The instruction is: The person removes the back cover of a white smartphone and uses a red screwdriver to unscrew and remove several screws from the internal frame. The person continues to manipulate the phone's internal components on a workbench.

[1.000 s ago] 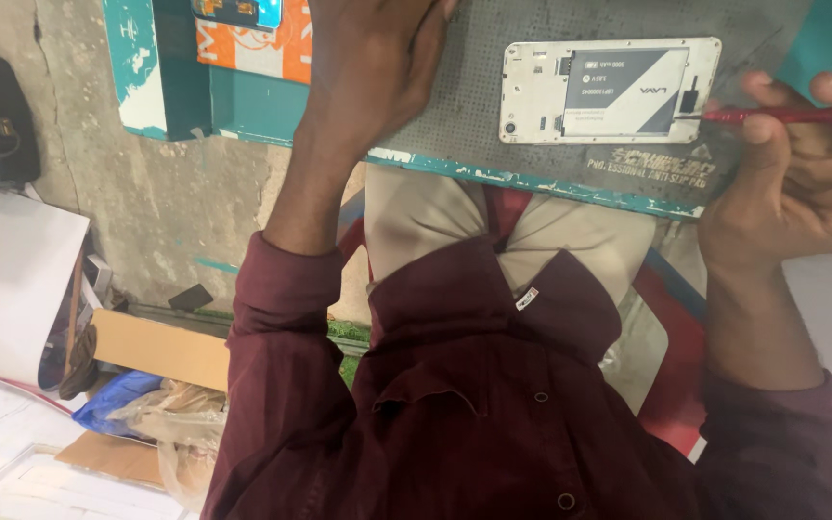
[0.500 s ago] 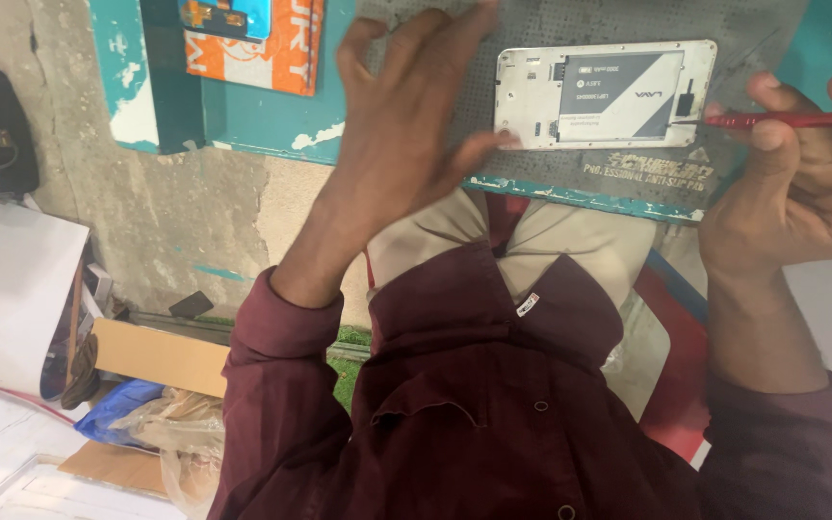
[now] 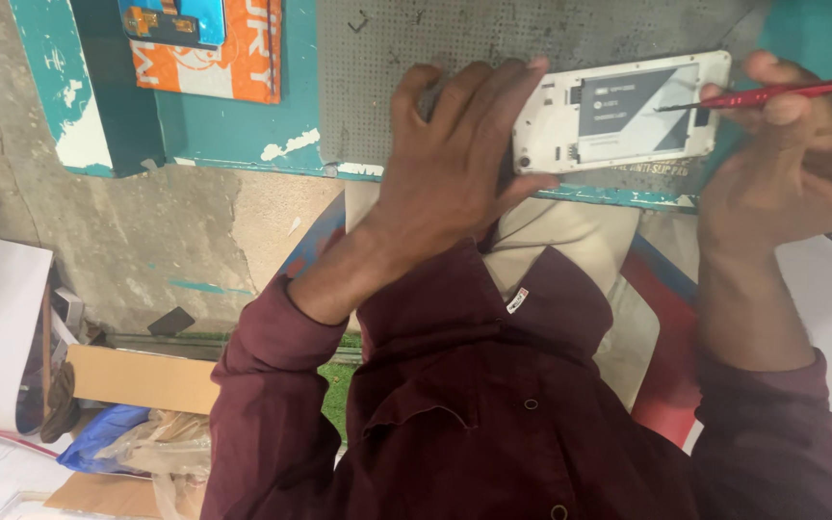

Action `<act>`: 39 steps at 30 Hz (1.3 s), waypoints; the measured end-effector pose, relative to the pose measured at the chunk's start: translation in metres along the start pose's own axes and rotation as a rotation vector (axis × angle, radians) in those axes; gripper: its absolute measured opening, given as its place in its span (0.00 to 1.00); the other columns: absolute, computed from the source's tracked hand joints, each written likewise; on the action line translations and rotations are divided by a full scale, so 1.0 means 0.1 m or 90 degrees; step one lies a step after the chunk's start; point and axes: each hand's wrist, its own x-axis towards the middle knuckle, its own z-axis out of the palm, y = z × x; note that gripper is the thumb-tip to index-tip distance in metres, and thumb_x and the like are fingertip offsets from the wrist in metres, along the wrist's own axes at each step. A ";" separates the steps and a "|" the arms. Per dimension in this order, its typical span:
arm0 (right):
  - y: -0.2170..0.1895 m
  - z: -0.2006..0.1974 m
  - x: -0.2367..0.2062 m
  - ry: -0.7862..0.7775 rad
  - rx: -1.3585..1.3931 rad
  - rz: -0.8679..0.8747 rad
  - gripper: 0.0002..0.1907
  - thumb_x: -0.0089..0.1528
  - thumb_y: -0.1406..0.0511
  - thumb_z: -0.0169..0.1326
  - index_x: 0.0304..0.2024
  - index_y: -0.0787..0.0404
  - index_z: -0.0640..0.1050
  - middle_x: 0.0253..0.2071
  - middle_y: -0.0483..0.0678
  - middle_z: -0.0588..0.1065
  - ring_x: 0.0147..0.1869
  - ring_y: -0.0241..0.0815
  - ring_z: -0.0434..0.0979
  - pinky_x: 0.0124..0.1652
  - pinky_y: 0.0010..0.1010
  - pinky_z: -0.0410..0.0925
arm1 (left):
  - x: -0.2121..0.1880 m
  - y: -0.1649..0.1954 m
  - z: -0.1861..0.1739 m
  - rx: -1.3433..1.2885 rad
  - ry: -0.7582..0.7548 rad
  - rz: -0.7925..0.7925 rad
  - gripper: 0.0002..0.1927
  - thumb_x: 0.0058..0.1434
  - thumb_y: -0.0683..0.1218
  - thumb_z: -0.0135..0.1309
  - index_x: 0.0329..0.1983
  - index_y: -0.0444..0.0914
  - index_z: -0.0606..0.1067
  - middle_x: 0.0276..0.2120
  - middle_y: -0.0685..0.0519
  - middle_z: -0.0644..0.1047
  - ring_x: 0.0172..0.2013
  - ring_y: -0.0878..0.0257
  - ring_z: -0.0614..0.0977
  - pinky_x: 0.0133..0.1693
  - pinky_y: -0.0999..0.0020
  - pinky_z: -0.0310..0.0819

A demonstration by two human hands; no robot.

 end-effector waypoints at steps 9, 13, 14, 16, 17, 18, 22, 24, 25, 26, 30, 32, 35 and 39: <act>0.09 0.33 0.09 -0.008 -0.017 0.020 0.22 0.75 0.78 0.62 0.64 0.78 0.65 0.56 0.69 0.74 0.51 0.55 0.81 0.48 0.47 0.84 | -0.13 -0.22 0.01 0.145 0.164 0.013 0.34 0.72 0.69 0.54 0.62 0.37 0.76 0.58 0.50 0.75 0.56 0.56 0.74 0.61 0.48 0.54; 0.11 0.36 0.09 -0.103 -0.045 -0.065 0.19 0.78 0.82 0.59 0.66 0.76 0.65 0.66 0.60 0.67 0.56 0.54 0.79 0.49 0.44 0.84 | -0.15 -0.30 0.07 0.191 0.218 0.041 0.28 0.72 0.66 0.59 0.53 0.38 0.80 0.54 0.51 0.78 0.52 0.55 0.77 0.58 0.51 0.57; 0.11 0.37 0.10 -0.111 -0.044 -0.044 0.20 0.78 0.83 0.56 0.67 0.76 0.64 0.65 0.59 0.69 0.57 0.56 0.80 0.49 0.45 0.81 | -0.15 -0.32 0.08 0.193 0.216 0.043 0.28 0.72 0.66 0.59 0.53 0.38 0.80 0.53 0.51 0.78 0.52 0.55 0.77 0.57 0.51 0.58; 0.08 0.37 0.14 -0.173 -0.076 -0.063 0.22 0.77 0.85 0.53 0.69 0.70 0.63 0.63 0.57 0.69 0.57 0.57 0.81 0.51 0.46 0.80 | -0.17 -0.33 0.11 0.190 0.213 0.046 0.27 0.71 0.66 0.59 0.53 0.38 0.80 0.53 0.51 0.78 0.52 0.55 0.77 0.56 0.51 0.59; 0.05 0.37 0.16 -0.226 -0.108 -0.104 0.24 0.77 0.86 0.51 0.70 0.65 0.63 0.62 0.56 0.68 0.56 0.56 0.81 0.52 0.46 0.81 | -0.17 -0.31 0.13 0.179 0.212 0.044 0.26 0.71 0.66 0.60 0.53 0.39 0.80 0.53 0.51 0.78 0.52 0.54 0.77 0.55 0.52 0.60; 0.06 0.42 0.19 -0.262 -0.112 -0.139 0.27 0.77 0.86 0.51 0.71 0.61 0.61 0.62 0.55 0.68 0.57 0.54 0.81 0.53 0.45 0.81 | -0.17 -0.33 0.14 0.175 0.212 0.045 0.26 0.71 0.65 0.60 0.54 0.40 0.80 0.52 0.52 0.79 0.52 0.54 0.77 0.54 0.52 0.61; 0.07 0.65 0.33 -0.336 -0.092 -0.219 0.41 0.76 0.86 0.52 0.77 0.46 0.51 0.63 0.55 0.70 0.58 0.52 0.80 0.56 0.42 0.83 | -0.14 -0.38 0.12 0.175 0.211 0.056 0.20 0.70 0.62 0.63 0.54 0.44 0.81 0.52 0.52 0.78 0.52 0.53 0.78 0.52 0.53 0.63; 0.08 0.78 0.42 -0.336 -0.113 -0.240 0.45 0.71 0.87 0.54 0.75 0.42 0.53 0.60 0.57 0.71 0.54 0.56 0.80 0.53 0.44 0.83 | -0.09 -0.44 0.10 0.165 0.212 0.058 0.20 0.69 0.62 0.64 0.53 0.44 0.81 0.51 0.53 0.79 0.52 0.53 0.78 0.51 0.53 0.63; 0.09 0.84 0.46 -0.344 -0.118 -0.252 0.46 0.69 0.87 0.55 0.74 0.42 0.53 0.58 0.59 0.71 0.52 0.58 0.80 0.51 0.45 0.83 | -0.08 -0.47 0.08 0.160 0.210 0.056 0.20 0.69 0.62 0.64 0.52 0.44 0.81 0.51 0.53 0.79 0.52 0.52 0.78 0.51 0.53 0.63; 0.10 0.89 0.49 -0.368 -0.113 -0.263 0.47 0.67 0.88 0.55 0.74 0.43 0.53 0.56 0.62 0.70 0.50 0.60 0.81 0.49 0.46 0.84 | -0.07 -0.49 0.06 0.156 0.202 0.055 0.19 0.69 0.61 0.65 0.52 0.44 0.81 0.51 0.53 0.79 0.52 0.52 0.78 0.51 0.53 0.63; 0.13 0.99 0.59 -0.409 -0.134 -0.312 0.48 0.65 0.88 0.57 0.74 0.43 0.55 0.49 0.62 0.72 0.49 0.61 0.83 0.46 0.45 0.84 | -0.03 -0.62 0.03 0.153 0.189 0.054 0.18 0.69 0.60 0.65 0.52 0.44 0.81 0.51 0.53 0.79 0.52 0.52 0.78 0.50 0.52 0.65; 0.17 1.02 0.59 -0.412 -0.150 -0.301 0.48 0.66 0.88 0.58 0.75 0.43 0.54 0.50 0.63 0.72 0.48 0.61 0.84 0.46 0.43 0.82 | -0.03 -0.68 0.05 0.152 0.190 0.056 0.18 0.70 0.59 0.65 0.53 0.43 0.81 0.50 0.53 0.79 0.52 0.52 0.79 0.49 0.52 0.66; 0.22 1.03 0.58 -0.414 -0.150 -0.296 0.48 0.66 0.88 0.57 0.74 0.43 0.54 0.50 0.63 0.72 0.47 0.61 0.85 0.46 0.42 0.82 | -0.03 -0.73 0.08 0.160 0.195 0.060 0.18 0.70 0.59 0.65 0.54 0.44 0.81 0.50 0.53 0.79 0.51 0.52 0.79 0.49 0.53 0.67; 0.31 0.99 0.62 -0.403 -0.134 -0.315 0.48 0.65 0.88 0.57 0.73 0.45 0.54 0.50 0.63 0.72 0.49 0.60 0.84 0.47 0.45 0.84 | -0.01 -0.76 0.12 0.168 0.199 0.061 0.18 0.70 0.59 0.65 0.54 0.44 0.81 0.50 0.53 0.79 0.51 0.52 0.79 0.49 0.53 0.66</act>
